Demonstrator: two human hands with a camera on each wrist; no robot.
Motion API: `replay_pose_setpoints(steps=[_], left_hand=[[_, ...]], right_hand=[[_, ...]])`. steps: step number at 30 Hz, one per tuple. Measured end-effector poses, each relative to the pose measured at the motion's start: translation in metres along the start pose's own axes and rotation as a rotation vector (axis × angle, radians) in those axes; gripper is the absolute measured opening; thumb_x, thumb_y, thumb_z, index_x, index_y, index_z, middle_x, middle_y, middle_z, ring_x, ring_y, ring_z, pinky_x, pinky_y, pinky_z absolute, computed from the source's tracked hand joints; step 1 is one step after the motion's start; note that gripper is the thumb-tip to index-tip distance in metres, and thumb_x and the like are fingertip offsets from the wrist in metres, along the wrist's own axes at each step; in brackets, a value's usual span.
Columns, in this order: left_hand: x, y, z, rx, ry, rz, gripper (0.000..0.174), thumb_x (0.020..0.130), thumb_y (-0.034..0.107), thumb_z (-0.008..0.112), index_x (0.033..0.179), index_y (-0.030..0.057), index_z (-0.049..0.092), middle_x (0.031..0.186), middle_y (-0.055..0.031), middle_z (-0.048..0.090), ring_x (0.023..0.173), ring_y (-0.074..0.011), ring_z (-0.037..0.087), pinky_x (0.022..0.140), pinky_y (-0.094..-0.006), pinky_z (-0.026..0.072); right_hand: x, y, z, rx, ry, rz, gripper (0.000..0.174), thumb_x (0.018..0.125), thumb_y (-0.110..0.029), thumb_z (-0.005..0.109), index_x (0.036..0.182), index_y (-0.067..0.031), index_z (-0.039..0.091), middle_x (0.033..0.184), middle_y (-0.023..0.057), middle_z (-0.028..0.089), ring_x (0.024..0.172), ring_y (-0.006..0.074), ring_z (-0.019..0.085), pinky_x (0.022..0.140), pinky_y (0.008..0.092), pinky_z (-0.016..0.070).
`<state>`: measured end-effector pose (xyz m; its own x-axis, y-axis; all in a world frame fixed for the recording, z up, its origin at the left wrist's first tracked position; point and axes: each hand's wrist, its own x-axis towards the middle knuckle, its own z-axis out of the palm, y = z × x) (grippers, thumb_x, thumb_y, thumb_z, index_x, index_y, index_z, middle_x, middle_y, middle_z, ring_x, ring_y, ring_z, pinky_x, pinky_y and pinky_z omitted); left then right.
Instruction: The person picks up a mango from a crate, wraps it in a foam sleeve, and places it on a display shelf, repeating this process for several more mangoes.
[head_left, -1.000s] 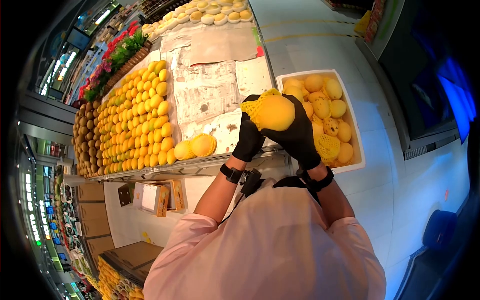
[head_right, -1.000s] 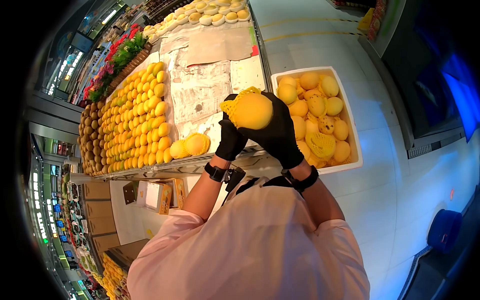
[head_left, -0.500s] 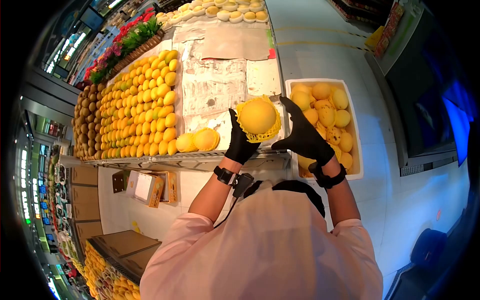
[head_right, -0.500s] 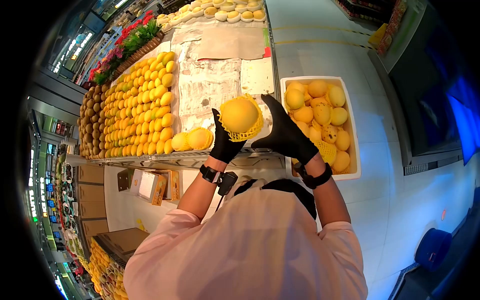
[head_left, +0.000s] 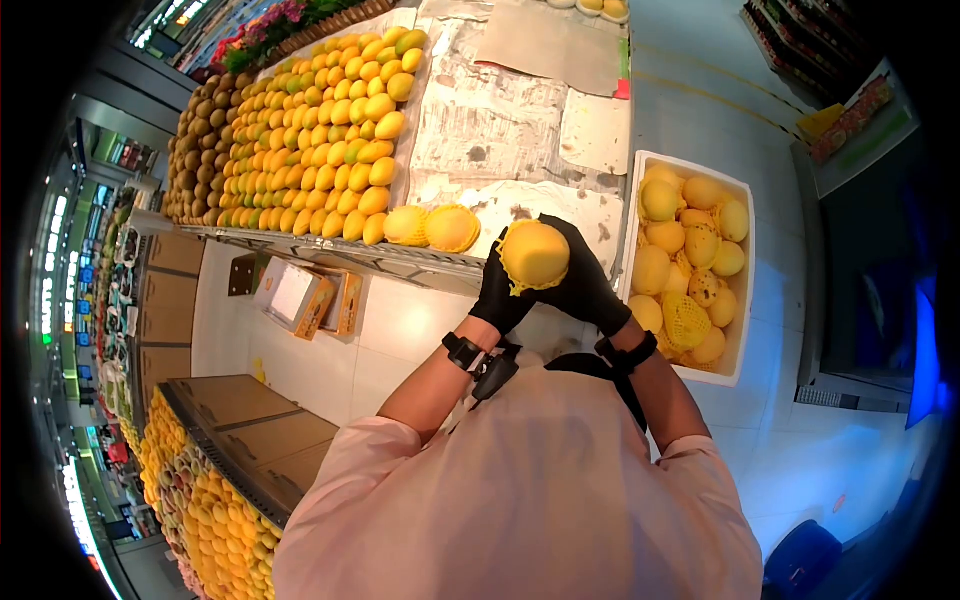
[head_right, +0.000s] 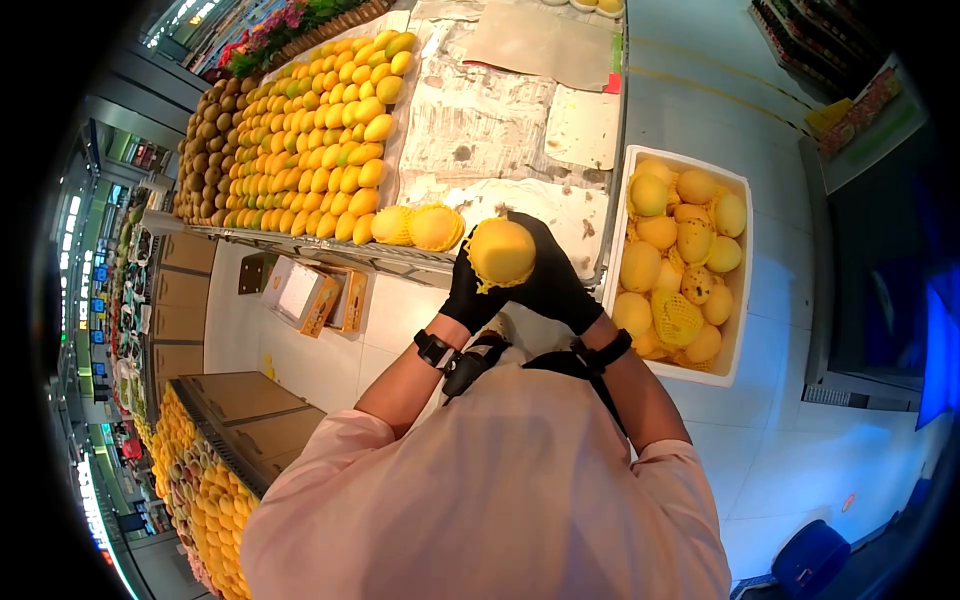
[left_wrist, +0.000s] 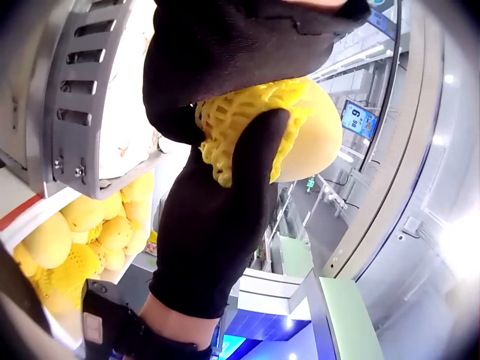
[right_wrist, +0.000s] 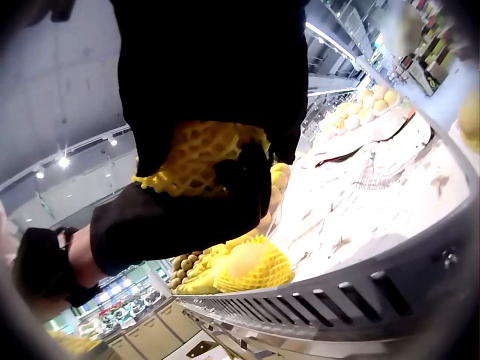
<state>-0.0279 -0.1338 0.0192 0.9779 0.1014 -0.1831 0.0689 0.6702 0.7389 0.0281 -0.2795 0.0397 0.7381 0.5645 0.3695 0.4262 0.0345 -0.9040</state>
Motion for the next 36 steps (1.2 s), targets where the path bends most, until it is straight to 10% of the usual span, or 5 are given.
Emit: replay_pose_setpoints(steps=[6, 11, 19, 28, 36], left_hand=[[0.013, 0.014, -0.024, -0.148, 0.282, -0.173, 0.036, 0.102, 0.031, 0.047, 0.128, 0.0062, 0.051, 0.119, -0.0065, 0.061, 0.109, -0.0188, 0.061, 0.093, -0.0367, 0.0514], [0.024, 0.036, -0.061, 0.715, 0.473, 0.394, 0.032, 0.098, 0.024, 0.059, 0.123, 0.0039, 0.055, 0.102, -0.0035, 0.059, 0.089, -0.0119, 0.053, 0.083, -0.0272, 0.0458], [0.031, 0.12, -0.103, 1.367, 0.046, 0.458, 0.046, 0.078, 0.007, 0.074, 0.122, 0.0034, 0.059, 0.115, -0.0132, 0.063, 0.111, -0.0304, 0.059, 0.098, -0.0374, 0.0462], [0.074, 0.11, -0.113, 1.873, -0.447, 0.504, 0.082, 0.063, 0.026, 0.085, 0.134, 0.0083, 0.049, 0.12, -0.0136, 0.06, 0.115, -0.0313, 0.055, 0.107, -0.0534, 0.0342], [0.091, 0.098, -0.114, 1.942, -0.564, 0.369, 0.056, 0.064, 0.037, 0.082, 0.111, 0.0131, 0.063, 0.105, -0.0072, 0.068, 0.103, -0.026, 0.063, 0.104, -0.0512, 0.0368]], right_hand=[[0.007, 0.016, 0.021, -0.095, 0.011, -0.012, 0.079, 0.065, -0.014, 0.088, 0.131, -0.0041, 0.046, 0.129, 0.0143, 0.052, 0.122, 0.0284, 0.051, 0.102, 0.0383, 0.0425], [0.023, 0.034, 0.03, -0.152, 0.01, -0.064, 0.079, 0.065, -0.016, 0.089, 0.13, -0.0049, 0.046, 0.127, 0.0139, 0.053, 0.119, 0.0292, 0.052, 0.102, 0.0378, 0.0434], [0.044, 0.098, 0.065, -0.273, -0.046, 0.027, 0.073, 0.066, -0.022, 0.088, 0.125, -0.0049, 0.048, 0.125, 0.0178, 0.051, 0.117, 0.0352, 0.051, 0.102, 0.0394, 0.0426], [0.069, 0.124, 0.079, -0.319, -0.167, -0.025, 0.073, 0.067, -0.024, 0.087, 0.126, -0.0037, 0.049, 0.127, 0.0182, 0.052, 0.118, 0.0358, 0.051, 0.102, 0.0419, 0.0414], [0.068, 0.106, 0.054, -0.365, -0.333, 0.115, 0.085, 0.069, -0.021, 0.086, 0.138, -0.0033, 0.04, 0.137, 0.0182, 0.047, 0.13, 0.0316, 0.045, 0.11, 0.0391, 0.0361]])
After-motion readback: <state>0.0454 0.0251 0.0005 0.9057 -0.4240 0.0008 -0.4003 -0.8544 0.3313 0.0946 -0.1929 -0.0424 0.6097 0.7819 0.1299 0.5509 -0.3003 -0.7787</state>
